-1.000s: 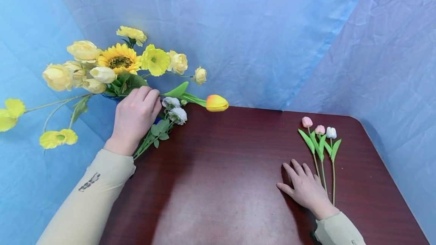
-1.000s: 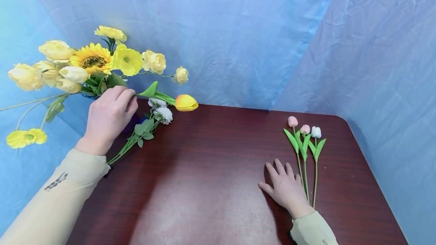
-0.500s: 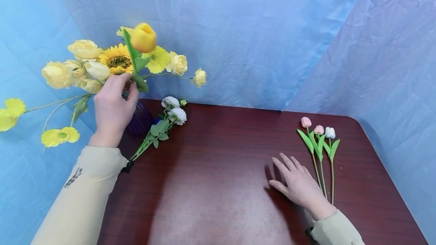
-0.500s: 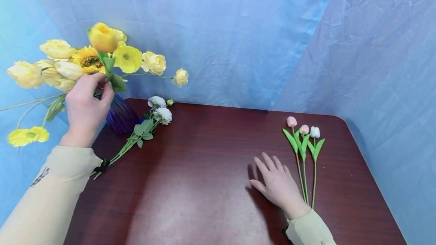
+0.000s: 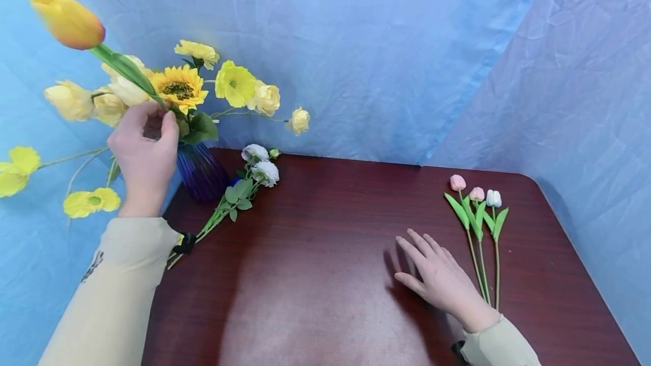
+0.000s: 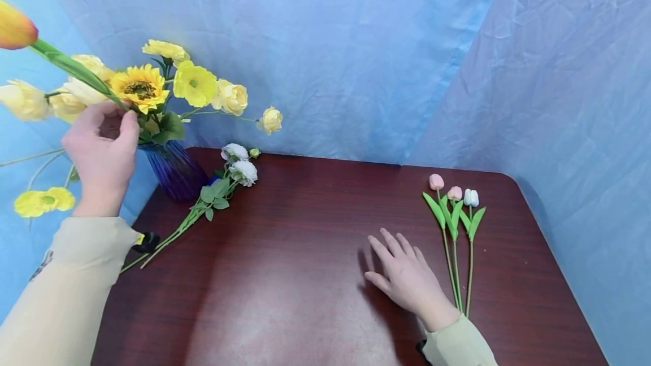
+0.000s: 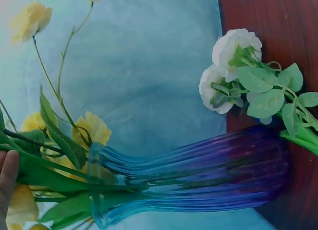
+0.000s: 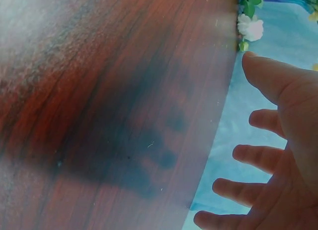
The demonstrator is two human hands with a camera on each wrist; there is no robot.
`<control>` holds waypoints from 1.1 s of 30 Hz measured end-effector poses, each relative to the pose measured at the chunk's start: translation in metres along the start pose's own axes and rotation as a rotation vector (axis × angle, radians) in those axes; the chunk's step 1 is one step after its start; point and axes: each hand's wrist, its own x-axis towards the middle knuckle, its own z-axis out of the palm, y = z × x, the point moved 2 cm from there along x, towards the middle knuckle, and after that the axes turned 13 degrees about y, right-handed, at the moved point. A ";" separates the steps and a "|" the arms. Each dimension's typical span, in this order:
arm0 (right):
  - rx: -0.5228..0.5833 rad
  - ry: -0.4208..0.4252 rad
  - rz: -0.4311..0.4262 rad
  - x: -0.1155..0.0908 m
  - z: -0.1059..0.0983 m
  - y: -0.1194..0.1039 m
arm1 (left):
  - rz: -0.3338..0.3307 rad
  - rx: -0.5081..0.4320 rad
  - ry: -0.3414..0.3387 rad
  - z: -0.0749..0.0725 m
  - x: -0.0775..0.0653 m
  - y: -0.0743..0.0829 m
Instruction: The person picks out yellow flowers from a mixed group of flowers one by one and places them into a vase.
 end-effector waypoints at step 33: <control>-0.002 0.014 -0.005 0.032 0.006 -0.006 | -0.244 0.313 -0.050 0.013 -0.085 -0.060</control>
